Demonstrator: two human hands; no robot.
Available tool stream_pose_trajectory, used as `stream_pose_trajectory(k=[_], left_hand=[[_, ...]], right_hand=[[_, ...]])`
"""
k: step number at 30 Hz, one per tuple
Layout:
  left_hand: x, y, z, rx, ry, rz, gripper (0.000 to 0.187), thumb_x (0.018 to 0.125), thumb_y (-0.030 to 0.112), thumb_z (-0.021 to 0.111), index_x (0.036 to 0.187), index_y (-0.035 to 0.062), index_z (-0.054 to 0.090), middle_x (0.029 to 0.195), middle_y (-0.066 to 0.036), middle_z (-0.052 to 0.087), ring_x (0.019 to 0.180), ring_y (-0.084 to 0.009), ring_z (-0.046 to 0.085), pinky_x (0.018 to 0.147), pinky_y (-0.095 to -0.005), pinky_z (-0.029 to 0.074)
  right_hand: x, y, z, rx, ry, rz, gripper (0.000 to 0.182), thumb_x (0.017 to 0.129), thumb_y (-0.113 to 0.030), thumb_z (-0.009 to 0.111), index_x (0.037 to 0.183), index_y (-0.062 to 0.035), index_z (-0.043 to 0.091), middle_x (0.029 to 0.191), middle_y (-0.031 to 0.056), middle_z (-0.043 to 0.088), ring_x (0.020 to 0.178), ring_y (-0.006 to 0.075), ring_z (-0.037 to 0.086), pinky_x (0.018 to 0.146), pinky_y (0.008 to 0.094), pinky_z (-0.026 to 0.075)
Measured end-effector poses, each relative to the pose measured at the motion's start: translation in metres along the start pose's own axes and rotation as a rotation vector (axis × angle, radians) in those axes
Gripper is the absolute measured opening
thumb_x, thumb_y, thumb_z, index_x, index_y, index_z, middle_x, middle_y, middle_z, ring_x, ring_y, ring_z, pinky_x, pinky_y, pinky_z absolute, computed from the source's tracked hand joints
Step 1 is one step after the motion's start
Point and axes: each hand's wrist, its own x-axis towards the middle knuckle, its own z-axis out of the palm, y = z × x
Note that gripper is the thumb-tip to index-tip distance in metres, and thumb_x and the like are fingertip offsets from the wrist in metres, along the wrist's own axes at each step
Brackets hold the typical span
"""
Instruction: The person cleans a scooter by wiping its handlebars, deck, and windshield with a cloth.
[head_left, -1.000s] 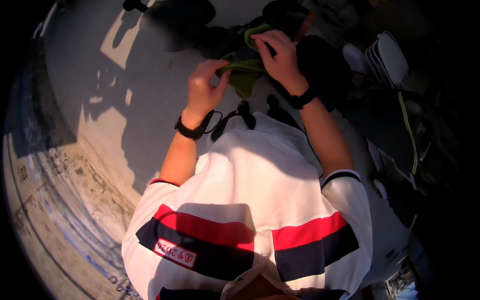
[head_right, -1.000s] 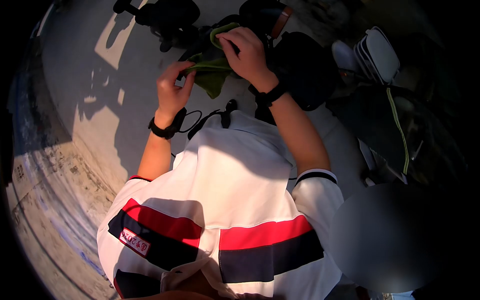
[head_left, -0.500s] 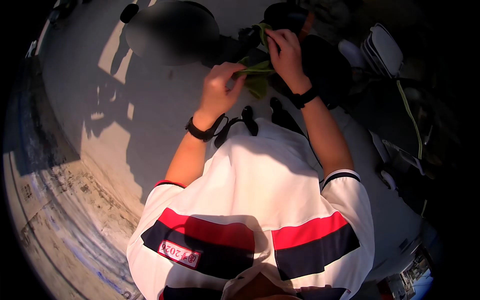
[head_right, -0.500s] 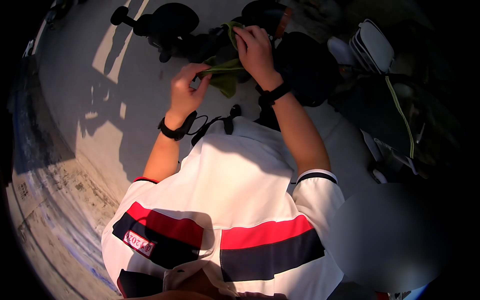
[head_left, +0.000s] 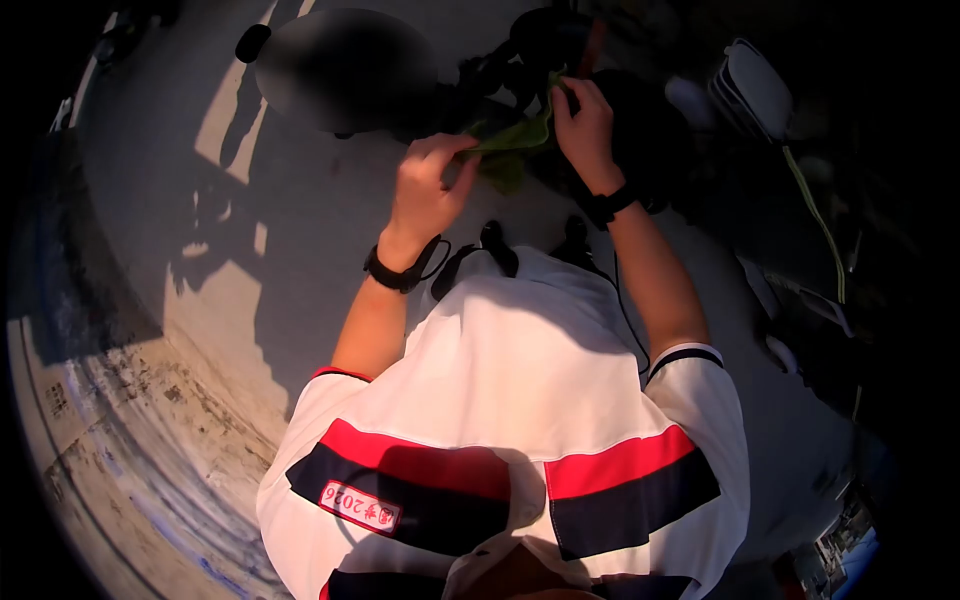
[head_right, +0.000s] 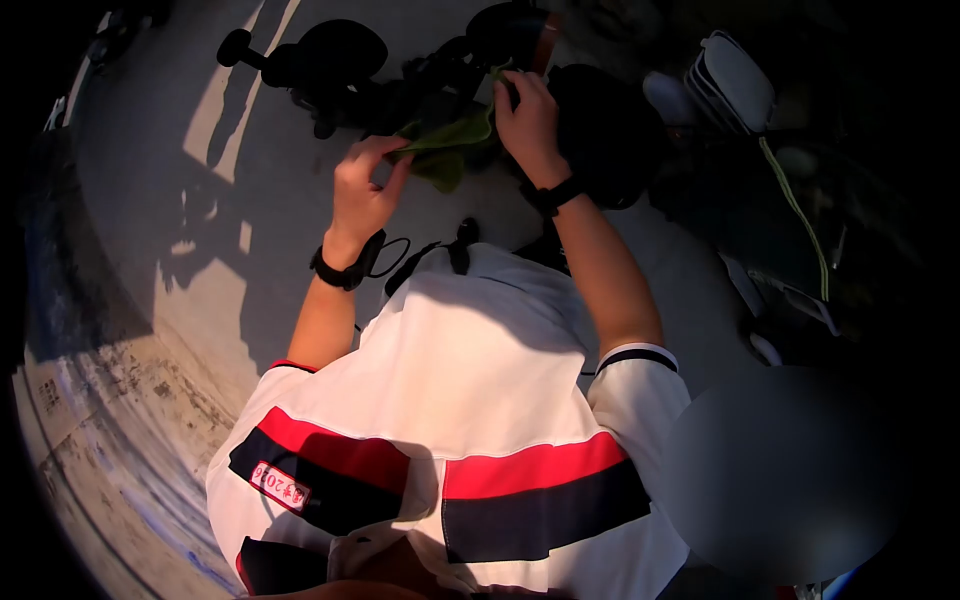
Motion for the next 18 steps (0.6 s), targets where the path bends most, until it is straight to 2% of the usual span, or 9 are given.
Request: stream_pose_trajectory(k=[2,5,8,11,14,18], left_hand=[[0.000,0.008,0.002,0.016,0.038,-0.034,0.024,0.078,-0.006,0.072,0.101,-0.0007,0.068,0.094,-0.014,0.071,0.076,-0.0246,0.067,0.070,-0.0318,0.053],[0.003,0.022,0.003,0.084,0.074,-0.058,0.023,0.079,-0.007,0.071,0.101,-0.0010,0.067,0.093,-0.014,0.071,0.076,-0.0248,0.067,0.070,-0.0317,0.053],[0.003,0.033,0.004,0.145,0.091,-0.086,0.023,0.079,-0.007,0.071,0.101,-0.0010,0.066,0.092,-0.014,0.071,0.076,-0.0251,0.067,0.070,-0.0316,0.053],[0.002,0.049,0.007,0.200,0.145,-0.133,0.022,0.078,-0.005,0.071,0.098,0.0006,0.066,0.090,-0.013,0.070,0.075,-0.0264,0.067,0.070,-0.0331,0.051],[0.002,0.064,0.013,0.261,0.195,-0.164,0.022,0.077,-0.005,0.071,0.098,0.0010,0.066,0.088,-0.013,0.070,0.074,-0.0274,0.066,0.070,-0.0339,0.051],[0.003,0.074,0.028,0.361,0.278,-0.210,0.023,0.079,-0.005,0.070,0.101,0.0002,0.066,0.090,-0.014,0.070,0.076,-0.0275,0.068,0.071,-0.0342,0.053]], right_hand=[[0.006,-0.008,0.001,0.104,0.038,-0.055,0.018,0.092,-0.011,0.067,0.106,0.0001,0.066,0.090,0.0136,0.062,0.079,0.0333,0.063,0.067,0.0402,0.051],[0.017,-0.028,0.010,0.209,-0.085,-0.236,0.021,0.088,-0.008,0.070,0.108,-0.0023,0.068,0.090,0.0110,0.061,0.078,0.0299,0.062,0.069,0.0398,0.051],[0.024,-0.027,0.017,0.133,-0.173,-0.328,0.022,0.090,-0.006,0.068,0.112,-0.0015,0.068,0.089,0.0113,0.058,0.077,0.0315,0.061,0.067,0.0404,0.050],[0.029,-0.012,0.017,0.194,-0.145,-0.236,0.020,0.092,-0.007,0.066,0.111,-0.0011,0.067,0.089,0.0119,0.058,0.076,0.0315,0.061,0.065,0.0414,0.049],[0.034,0.003,0.006,0.152,-0.224,-0.143,0.016,0.092,-0.012,0.066,0.105,-0.0023,0.068,0.090,0.0119,0.059,0.082,0.0326,0.063,0.071,0.0417,0.052],[0.035,0.022,-0.017,0.203,-0.237,-0.168,0.017,0.094,-0.012,0.064,0.106,-0.0007,0.066,0.094,0.0139,0.060,0.082,0.0355,0.064,0.070,0.0430,0.053]])
